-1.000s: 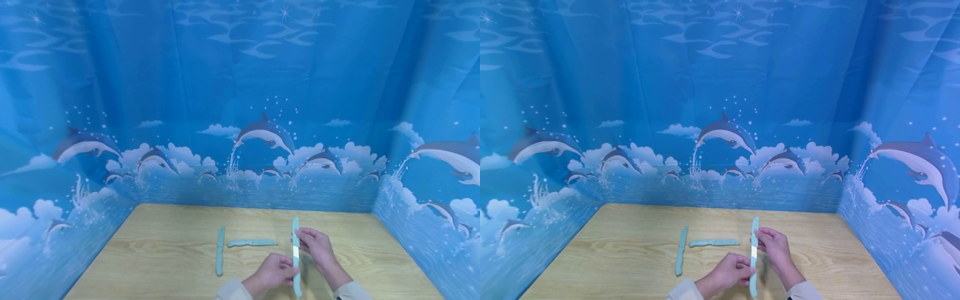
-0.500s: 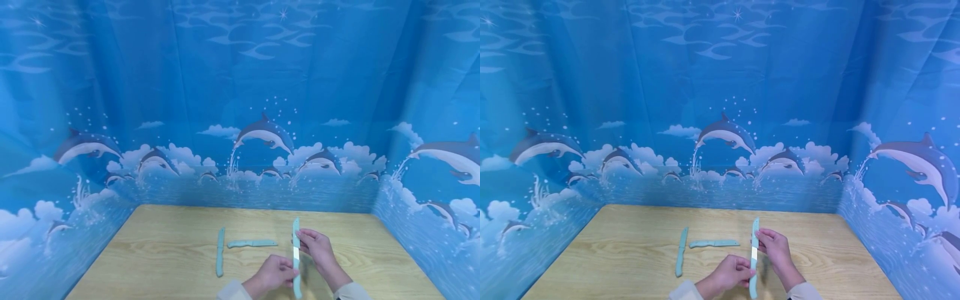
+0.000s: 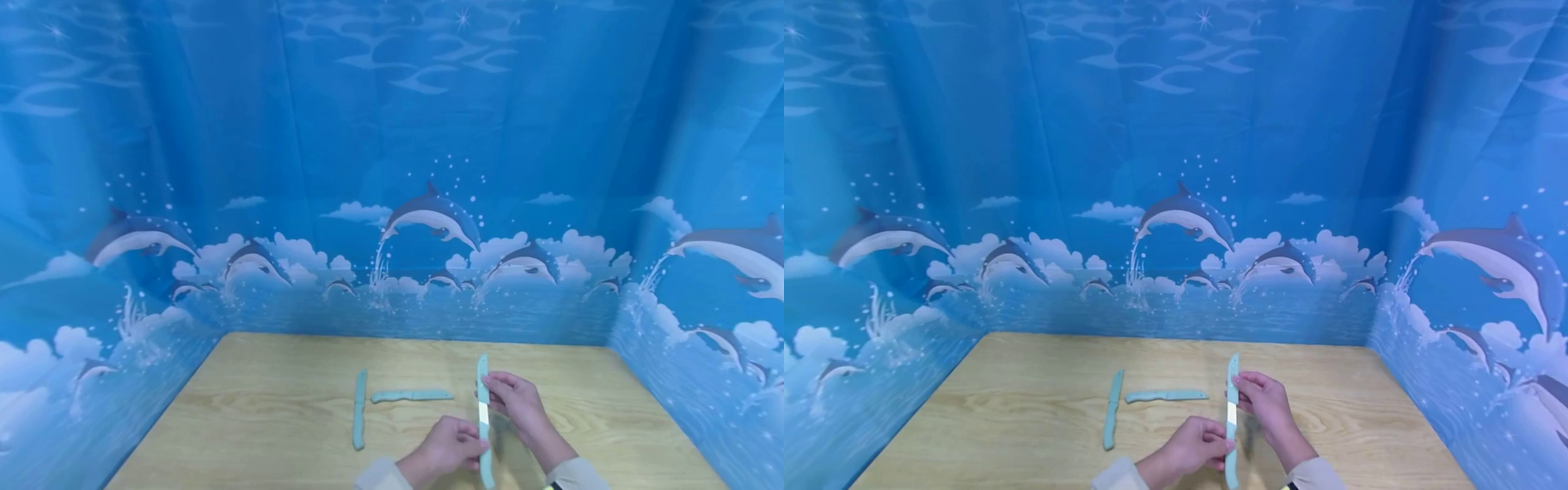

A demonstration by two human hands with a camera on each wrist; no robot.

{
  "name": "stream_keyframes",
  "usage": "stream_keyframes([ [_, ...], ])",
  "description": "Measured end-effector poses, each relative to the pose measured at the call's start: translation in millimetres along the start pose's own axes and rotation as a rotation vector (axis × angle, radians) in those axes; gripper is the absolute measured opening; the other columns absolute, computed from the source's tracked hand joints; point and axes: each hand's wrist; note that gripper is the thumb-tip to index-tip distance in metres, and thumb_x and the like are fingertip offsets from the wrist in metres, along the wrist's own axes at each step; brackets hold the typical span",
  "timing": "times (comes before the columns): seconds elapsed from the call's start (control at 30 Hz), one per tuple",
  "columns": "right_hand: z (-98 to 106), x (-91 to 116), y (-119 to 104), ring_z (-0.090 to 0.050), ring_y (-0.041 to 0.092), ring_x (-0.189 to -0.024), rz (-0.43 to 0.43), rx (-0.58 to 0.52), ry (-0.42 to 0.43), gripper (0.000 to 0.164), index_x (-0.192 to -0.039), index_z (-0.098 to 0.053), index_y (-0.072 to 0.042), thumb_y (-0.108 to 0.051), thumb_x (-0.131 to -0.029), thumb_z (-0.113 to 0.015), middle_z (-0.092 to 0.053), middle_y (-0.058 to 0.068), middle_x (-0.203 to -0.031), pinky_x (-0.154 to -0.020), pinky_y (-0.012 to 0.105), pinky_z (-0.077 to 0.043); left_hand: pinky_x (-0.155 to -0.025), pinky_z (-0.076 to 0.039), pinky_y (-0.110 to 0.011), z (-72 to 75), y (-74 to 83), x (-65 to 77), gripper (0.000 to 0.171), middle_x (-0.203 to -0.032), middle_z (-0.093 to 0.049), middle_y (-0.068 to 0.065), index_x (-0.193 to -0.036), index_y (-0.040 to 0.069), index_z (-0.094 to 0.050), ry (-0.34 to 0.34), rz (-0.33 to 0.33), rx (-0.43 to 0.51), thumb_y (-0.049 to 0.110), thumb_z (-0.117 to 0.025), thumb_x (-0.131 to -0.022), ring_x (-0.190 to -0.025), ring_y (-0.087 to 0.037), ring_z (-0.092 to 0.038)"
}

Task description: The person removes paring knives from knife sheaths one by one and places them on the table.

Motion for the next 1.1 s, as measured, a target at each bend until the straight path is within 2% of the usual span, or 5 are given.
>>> stream_keyframes([
  [0.5,-0.7,-3.1,-0.6,-0.07,0.031,-0.092,-0.001,-0.013,-0.005,0.028,-0.113,-0.06,0.006,-0.011,-0.091,-0.066,-0.071,0.011,-0.094,-0.079,0.031,-0.06,-0.061,-0.061,-0.025,-1.2,1.7,0.9,0.006,-0.075,-0.07,-0.002,-0.09,0.001,-0.07,0.023,0.013,-0.007,0.005,-0.071,-0.086,-0.065,-0.015,-0.067],
  [1.1,0.1,-2.8,-1.0,-0.071,0.024,-0.086,-0.01,-0.004,0.007,0.03,-0.115,-0.06,0.006,-0.012,-0.091,-0.066,-0.071,0.01,-0.094,-0.079,0.03,-0.06,-0.061,-0.061,-0.026,-0.5,1.9,1.2,0.005,-0.076,-0.07,-0.002,-0.09,0.002,-0.069,0.009,0.017,-0.01,0.005,-0.071,-0.086,-0.066,-0.015,-0.067],
])
Point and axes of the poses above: each hand's wrist, its own x-axis away from the middle knuckle, its own z-axis out of the back of the hand, y = z × x
